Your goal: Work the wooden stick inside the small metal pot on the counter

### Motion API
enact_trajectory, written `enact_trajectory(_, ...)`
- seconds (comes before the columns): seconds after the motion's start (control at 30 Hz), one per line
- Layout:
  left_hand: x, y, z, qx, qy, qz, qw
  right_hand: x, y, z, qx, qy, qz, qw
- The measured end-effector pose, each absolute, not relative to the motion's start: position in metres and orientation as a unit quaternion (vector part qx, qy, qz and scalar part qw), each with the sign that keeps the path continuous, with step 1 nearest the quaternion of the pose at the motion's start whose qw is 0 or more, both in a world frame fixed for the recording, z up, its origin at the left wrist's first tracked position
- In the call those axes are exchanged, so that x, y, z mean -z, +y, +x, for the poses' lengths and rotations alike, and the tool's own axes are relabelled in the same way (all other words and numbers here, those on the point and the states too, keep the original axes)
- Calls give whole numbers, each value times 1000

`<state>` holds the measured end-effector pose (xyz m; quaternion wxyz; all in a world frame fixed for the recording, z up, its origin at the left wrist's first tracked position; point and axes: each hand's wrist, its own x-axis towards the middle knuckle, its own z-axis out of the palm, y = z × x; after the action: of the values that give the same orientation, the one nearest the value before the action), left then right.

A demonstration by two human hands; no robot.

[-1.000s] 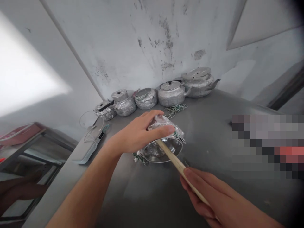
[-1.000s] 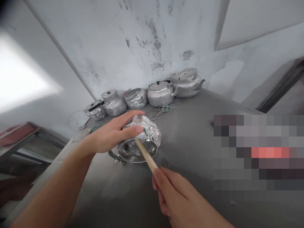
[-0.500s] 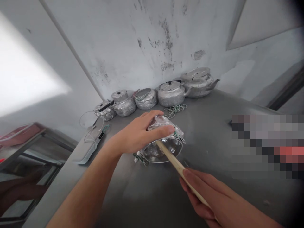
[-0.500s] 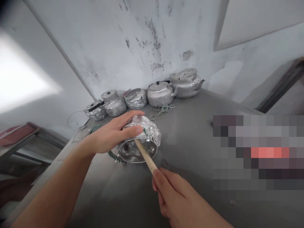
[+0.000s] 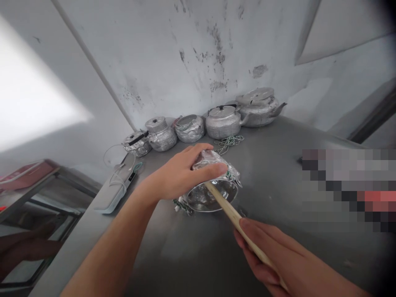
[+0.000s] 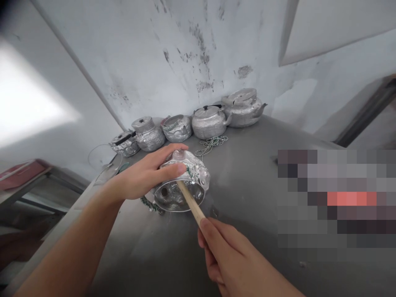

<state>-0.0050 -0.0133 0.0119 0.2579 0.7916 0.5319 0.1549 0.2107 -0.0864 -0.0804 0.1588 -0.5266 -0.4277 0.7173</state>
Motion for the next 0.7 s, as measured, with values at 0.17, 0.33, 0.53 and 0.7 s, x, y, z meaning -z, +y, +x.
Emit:
enact_trajectory(0.17, -12, -14, -5, -155, 535, 788, 264, 85, -85, 209, -729, -403, -527, 169)
enact_trajectory(0.33, -12, -14, -5, -159, 534, 788, 262, 82, -86, 207, -731, -373, -549, 159)
enact_trajectory(0.53, -12, -14, -5, -155, 530, 794, 255, 77, -86, 203, -751, -361, -525, 172)
enact_trajectory(0.7, -12, -14, -5, -157, 534, 788, 262, 74, -86, 203, -745, -360, -535, 170)
